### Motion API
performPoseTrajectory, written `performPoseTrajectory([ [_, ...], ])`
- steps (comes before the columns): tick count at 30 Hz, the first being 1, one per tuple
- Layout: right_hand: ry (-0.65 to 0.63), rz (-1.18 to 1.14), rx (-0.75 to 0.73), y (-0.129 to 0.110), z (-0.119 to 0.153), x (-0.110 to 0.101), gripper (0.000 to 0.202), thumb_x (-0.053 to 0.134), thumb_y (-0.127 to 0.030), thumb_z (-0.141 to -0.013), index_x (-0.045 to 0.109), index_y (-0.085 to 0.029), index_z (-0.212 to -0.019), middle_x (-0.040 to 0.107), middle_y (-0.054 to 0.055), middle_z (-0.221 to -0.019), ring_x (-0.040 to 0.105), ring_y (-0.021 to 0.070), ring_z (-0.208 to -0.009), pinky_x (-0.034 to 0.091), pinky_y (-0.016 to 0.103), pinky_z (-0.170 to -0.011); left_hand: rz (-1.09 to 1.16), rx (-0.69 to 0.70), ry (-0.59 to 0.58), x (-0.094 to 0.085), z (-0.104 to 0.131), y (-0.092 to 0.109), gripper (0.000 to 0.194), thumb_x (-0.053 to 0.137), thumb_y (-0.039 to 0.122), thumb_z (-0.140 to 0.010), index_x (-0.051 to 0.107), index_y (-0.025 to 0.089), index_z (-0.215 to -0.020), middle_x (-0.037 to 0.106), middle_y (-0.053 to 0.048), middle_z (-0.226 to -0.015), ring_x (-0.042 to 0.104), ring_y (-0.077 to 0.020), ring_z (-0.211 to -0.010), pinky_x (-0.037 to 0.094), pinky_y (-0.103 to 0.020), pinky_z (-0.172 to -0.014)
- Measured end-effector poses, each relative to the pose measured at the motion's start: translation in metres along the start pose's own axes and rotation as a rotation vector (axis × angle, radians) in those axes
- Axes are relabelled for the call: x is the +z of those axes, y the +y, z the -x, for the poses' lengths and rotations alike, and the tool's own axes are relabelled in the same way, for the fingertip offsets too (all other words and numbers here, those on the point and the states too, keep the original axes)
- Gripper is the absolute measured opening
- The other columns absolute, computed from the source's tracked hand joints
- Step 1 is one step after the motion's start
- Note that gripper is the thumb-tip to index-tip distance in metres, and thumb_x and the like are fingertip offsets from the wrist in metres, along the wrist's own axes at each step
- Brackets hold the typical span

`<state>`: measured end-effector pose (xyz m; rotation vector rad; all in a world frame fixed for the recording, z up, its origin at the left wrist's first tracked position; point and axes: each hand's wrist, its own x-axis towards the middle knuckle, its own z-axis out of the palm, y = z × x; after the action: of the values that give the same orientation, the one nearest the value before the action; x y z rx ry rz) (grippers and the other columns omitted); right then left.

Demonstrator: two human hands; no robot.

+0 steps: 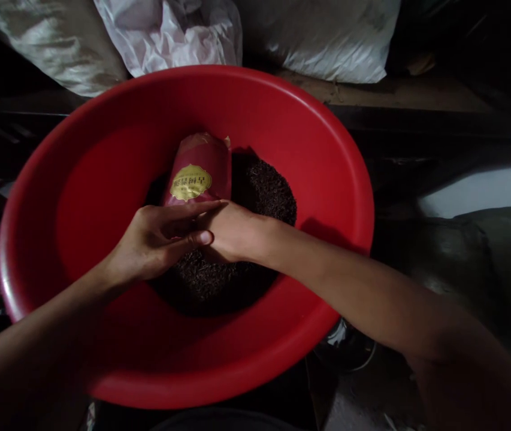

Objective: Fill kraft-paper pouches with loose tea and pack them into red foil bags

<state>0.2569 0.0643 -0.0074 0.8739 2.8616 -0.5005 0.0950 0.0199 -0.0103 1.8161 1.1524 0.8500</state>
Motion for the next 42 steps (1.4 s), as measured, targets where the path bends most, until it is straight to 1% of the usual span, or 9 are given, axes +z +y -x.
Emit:
performPoseTrajectory([
  [3, -0.070, 0.085, -0.069, -0.003, 0.002, 0.002, 0.037, 0.057, -0.015, -0.092, 0.074, -0.014, -0.125, 0.075, 0.014, -0.122, 0.070, 0.0280, -0.109, 0.052, 0.035, -0.085, 0.069, -0.032, -0.084, -0.006, -0.003, -0.006, 0.058, 0.077, 0.055, -0.086, 0.073, 0.020, -0.132, 0.076, -0.010, -0.126, 0.070, -0.0316, -0.122, 0.057, -0.043, -0.109],
  [7, -0.226, 0.078, -0.031, -0.008, 0.003, -0.002, 0.029, 0.066, -0.026, -0.091, 0.078, -0.014, -0.114, 0.077, 0.014, -0.115, 0.072, 0.0280, -0.101, 0.050, 0.034, -0.076, 0.130, -0.105, -0.212, -0.008, -0.006, -0.014, 0.068, 0.084, 0.055, -0.080, 0.070, 0.020, -0.136, 0.076, -0.010, -0.124, 0.072, -0.0309, -0.119, 0.059, -0.041, -0.106],
  [14, -0.374, -0.061, 0.133, -0.011, 0.010, -0.011, 0.013, 0.069, -0.025, -0.087, 0.081, -0.019, -0.087, 0.070, 0.003, -0.069, 0.063, 0.0166, -0.064, 0.042, 0.029, -0.063, 0.189, -0.144, -0.160, 0.004, -0.009, -0.019, 0.068, 0.093, 0.053, -0.070, 0.073, 0.022, -0.127, 0.079, -0.009, -0.113, 0.076, -0.0273, -0.102, 0.065, -0.031, -0.081],
  [20, -0.421, -0.103, 0.153, -0.010, 0.014, -0.015, 0.016, 0.067, -0.028, -0.087, 0.080, -0.018, -0.086, 0.062, 0.001, -0.060, 0.051, 0.0146, -0.055, 0.037, 0.030, -0.058, 0.205, -0.126, -0.133, 0.011, -0.011, -0.018, 0.060, 0.091, 0.054, -0.072, 0.075, 0.019, -0.118, 0.078, -0.010, -0.105, 0.075, -0.0258, -0.097, 0.062, -0.030, -0.075],
  [26, -0.591, -0.231, 0.246, -0.022, 0.022, -0.035, 0.024, 0.063, -0.017, -0.091, 0.075, -0.014, -0.070, 0.048, -0.003, -0.050, 0.043, 0.0104, -0.051, 0.036, 0.027, -0.055, 0.056, -0.081, -0.163, 0.021, -0.010, -0.011, 0.057, 0.087, 0.058, -0.074, 0.073, 0.019, -0.113, 0.075, -0.006, -0.097, 0.071, -0.0222, -0.089, 0.056, -0.029, -0.074],
  [30, -0.573, -0.286, 0.327, -0.016, 0.024, -0.025, 0.018, 0.066, -0.025, -0.085, 0.077, -0.016, -0.074, 0.052, -0.002, -0.051, 0.052, 0.0135, -0.054, 0.041, 0.028, -0.058, -0.028, -0.106, -0.231, 0.023, -0.011, -0.003, 0.055, 0.081, 0.062, -0.078, 0.073, 0.019, -0.112, 0.075, -0.006, -0.098, 0.070, -0.0236, -0.095, 0.055, -0.033, -0.084],
  [33, -0.527, -0.290, 0.314, -0.009, 0.022, -0.019, 0.018, 0.066, -0.029, -0.085, 0.078, -0.016, -0.080, 0.057, 0.000, -0.056, 0.053, 0.0138, -0.056, 0.041, 0.027, -0.058, 0.037, -0.126, -0.271, 0.019, -0.014, -0.004, 0.054, 0.081, 0.059, -0.081, 0.073, 0.020, -0.117, 0.075, -0.006, -0.105, 0.070, -0.0239, -0.101, 0.054, -0.035, -0.092],
  [37, -0.389, -0.183, 0.152, -0.003, 0.016, -0.022, 0.018, 0.063, -0.024, -0.086, 0.079, -0.014, -0.090, 0.066, 0.002, -0.068, 0.052, 0.0127, -0.059, 0.038, 0.026, -0.058, 0.197, -0.095, -0.197, 0.013, -0.017, -0.008, 0.061, 0.088, 0.052, -0.077, 0.072, 0.019, -0.125, 0.076, -0.008, -0.116, 0.070, -0.0257, -0.111, 0.055, -0.032, -0.094],
  [42, -0.313, -0.068, 0.037, 0.012, 0.014, -0.030, 0.021, 0.059, -0.022, -0.088, 0.079, -0.015, -0.088, 0.072, 0.007, -0.081, 0.055, 0.0146, -0.063, 0.036, 0.028, -0.057, 0.175, 0.022, -0.105, 0.009, -0.017, -0.005, 0.044, 0.073, 0.039, -0.093, 0.069, 0.017, -0.130, 0.077, -0.008, -0.117, 0.073, -0.0225, -0.108, 0.058, -0.030, -0.094],
])
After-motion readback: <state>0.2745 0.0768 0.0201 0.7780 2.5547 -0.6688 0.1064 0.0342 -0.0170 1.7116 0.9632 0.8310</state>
